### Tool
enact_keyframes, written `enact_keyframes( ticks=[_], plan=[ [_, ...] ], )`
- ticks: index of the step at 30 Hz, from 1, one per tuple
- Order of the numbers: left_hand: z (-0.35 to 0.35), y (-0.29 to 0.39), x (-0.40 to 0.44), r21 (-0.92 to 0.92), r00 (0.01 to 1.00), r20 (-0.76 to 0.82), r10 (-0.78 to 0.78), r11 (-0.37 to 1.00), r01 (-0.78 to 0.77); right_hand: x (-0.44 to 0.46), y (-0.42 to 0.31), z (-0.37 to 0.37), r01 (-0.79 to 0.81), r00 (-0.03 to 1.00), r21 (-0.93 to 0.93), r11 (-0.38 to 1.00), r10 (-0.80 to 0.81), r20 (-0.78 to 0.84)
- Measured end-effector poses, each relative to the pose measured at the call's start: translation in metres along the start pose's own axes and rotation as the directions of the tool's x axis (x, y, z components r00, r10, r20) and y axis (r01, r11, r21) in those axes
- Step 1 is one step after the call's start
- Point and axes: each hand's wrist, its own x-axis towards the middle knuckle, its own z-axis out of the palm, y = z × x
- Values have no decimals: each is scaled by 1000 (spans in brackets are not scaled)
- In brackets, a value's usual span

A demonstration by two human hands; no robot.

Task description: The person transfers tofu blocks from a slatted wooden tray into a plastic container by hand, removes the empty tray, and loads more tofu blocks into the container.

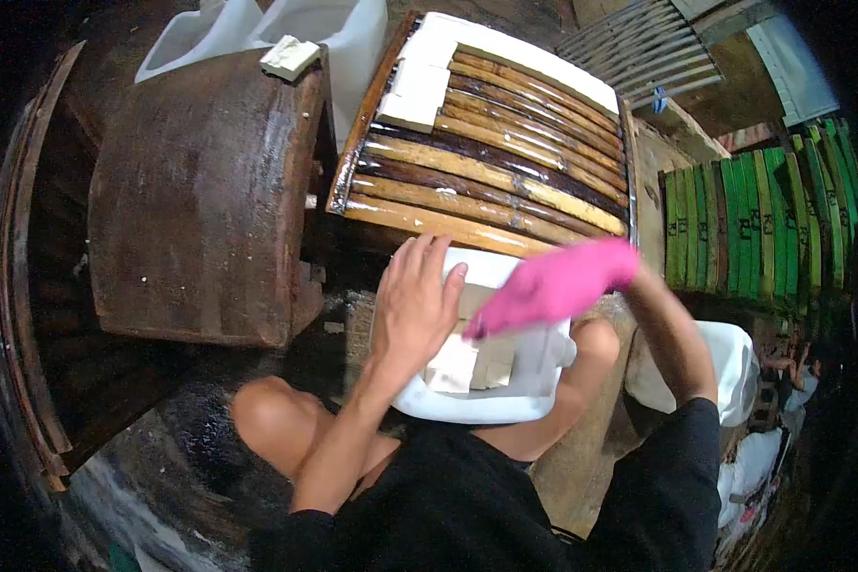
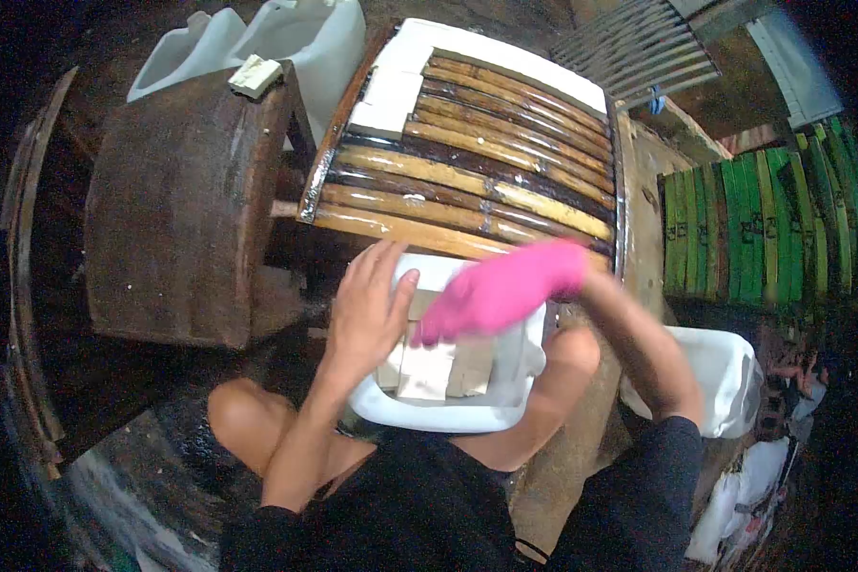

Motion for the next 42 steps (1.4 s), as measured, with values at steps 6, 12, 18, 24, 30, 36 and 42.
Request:
enact_keyframes(
  ticks=[6,12,18,24,30,36,42],
  plan=[
    [4,3,7,99,1000,2,13,995,-14,127,62,-154,-565,313,-308,766,-146,-938],
    [-1,3,9,35,999,35,-27,999,26,226,103,-218,-683,68,-118,720,-99,-993],
    [-1,1,6,20,1000,20,-20,1000,20,187,149,-192,-720,93,-181,670,-165,-982],
    [0,0,5,40,1000,5,-13,999,13,117,175,-159,-612,237,-297,733,-188,-953],
    [4,-1,7,19,999,13,-36,999,36,109,137,-192,-485,-169,461,744,437,-883],
    [4,-2,9,38,999,14,-34,999,33,148,145,-178,-611,-299,428,666,307,-904],
    [5,-1,8,142,999,38,-33,990,28,95,170,-96,-567,196,-378,732,-326,-925]
  ],
)
